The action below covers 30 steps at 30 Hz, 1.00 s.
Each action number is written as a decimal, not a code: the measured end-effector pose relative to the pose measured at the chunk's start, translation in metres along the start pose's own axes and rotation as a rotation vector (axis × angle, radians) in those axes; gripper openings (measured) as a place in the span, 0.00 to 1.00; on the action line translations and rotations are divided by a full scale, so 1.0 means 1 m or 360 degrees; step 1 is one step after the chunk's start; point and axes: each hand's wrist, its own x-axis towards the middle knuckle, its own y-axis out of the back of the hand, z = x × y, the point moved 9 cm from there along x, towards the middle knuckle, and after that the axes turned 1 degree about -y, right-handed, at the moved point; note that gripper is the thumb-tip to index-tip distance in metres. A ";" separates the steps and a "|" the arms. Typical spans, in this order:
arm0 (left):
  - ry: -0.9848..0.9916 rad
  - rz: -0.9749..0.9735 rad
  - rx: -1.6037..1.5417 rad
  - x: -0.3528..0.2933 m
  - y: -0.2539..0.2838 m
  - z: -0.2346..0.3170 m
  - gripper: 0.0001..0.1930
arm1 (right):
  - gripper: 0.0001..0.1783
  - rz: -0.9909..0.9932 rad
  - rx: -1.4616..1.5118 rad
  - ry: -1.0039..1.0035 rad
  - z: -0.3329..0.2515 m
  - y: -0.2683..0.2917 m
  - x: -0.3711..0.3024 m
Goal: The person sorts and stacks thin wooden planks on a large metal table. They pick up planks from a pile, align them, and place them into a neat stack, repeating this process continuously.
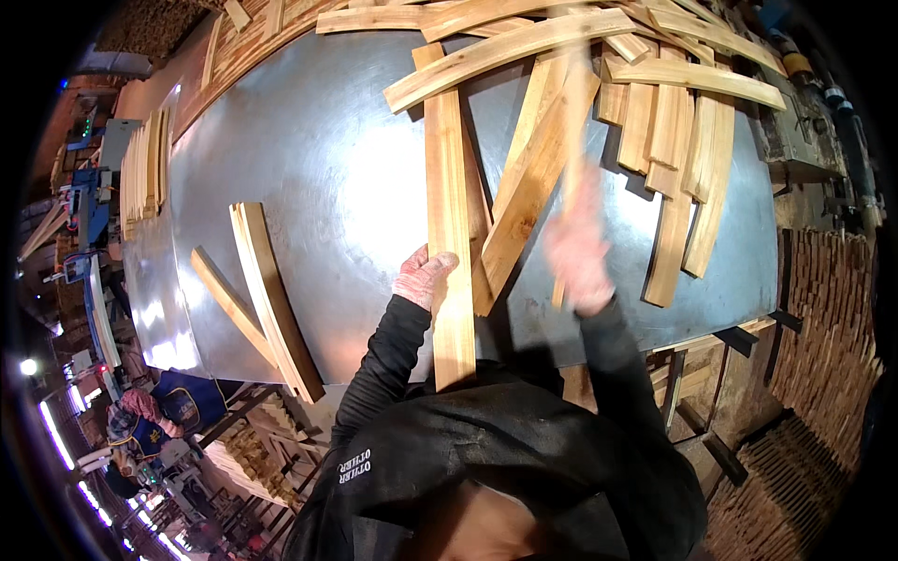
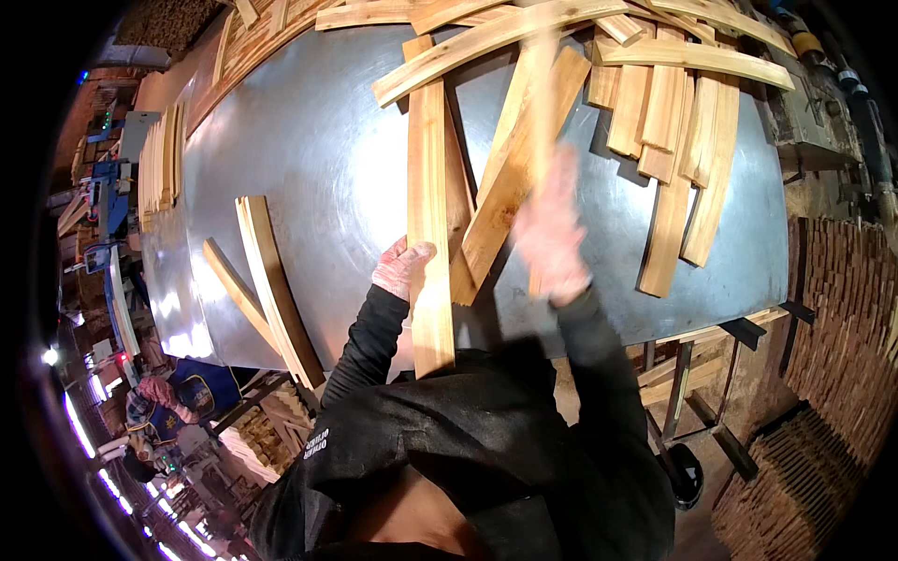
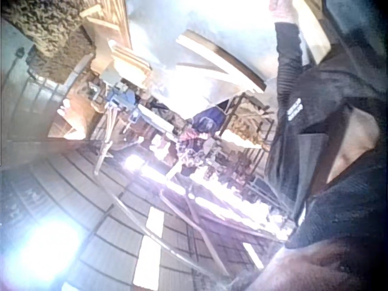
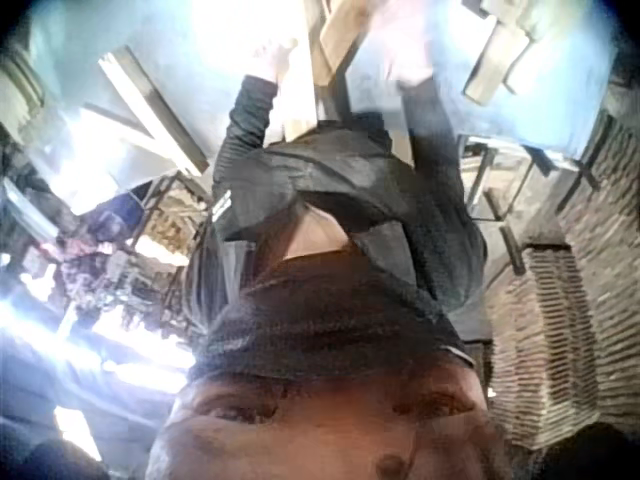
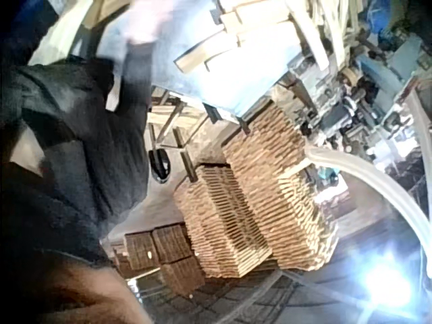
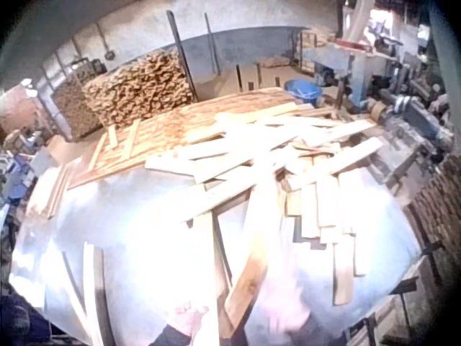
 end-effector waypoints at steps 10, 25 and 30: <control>0.0061 0.0006 -0.0239 0.019 0.023 -0.033 0.18 | 0.34 -0.1245 0.0641 0.0583 -0.029 -0.088 0.061; 0.0013 0.0480 -0.0959 0.038 0.065 -0.026 0.42 | 0.38 -0.1432 -0.0238 0.0309 -0.105 -0.160 0.058; 0.0000 0.0214 -0.0859 0.047 0.046 -0.019 0.30 | 0.54 -0.0526 -0.0476 0.0267 -0.073 -0.123 0.020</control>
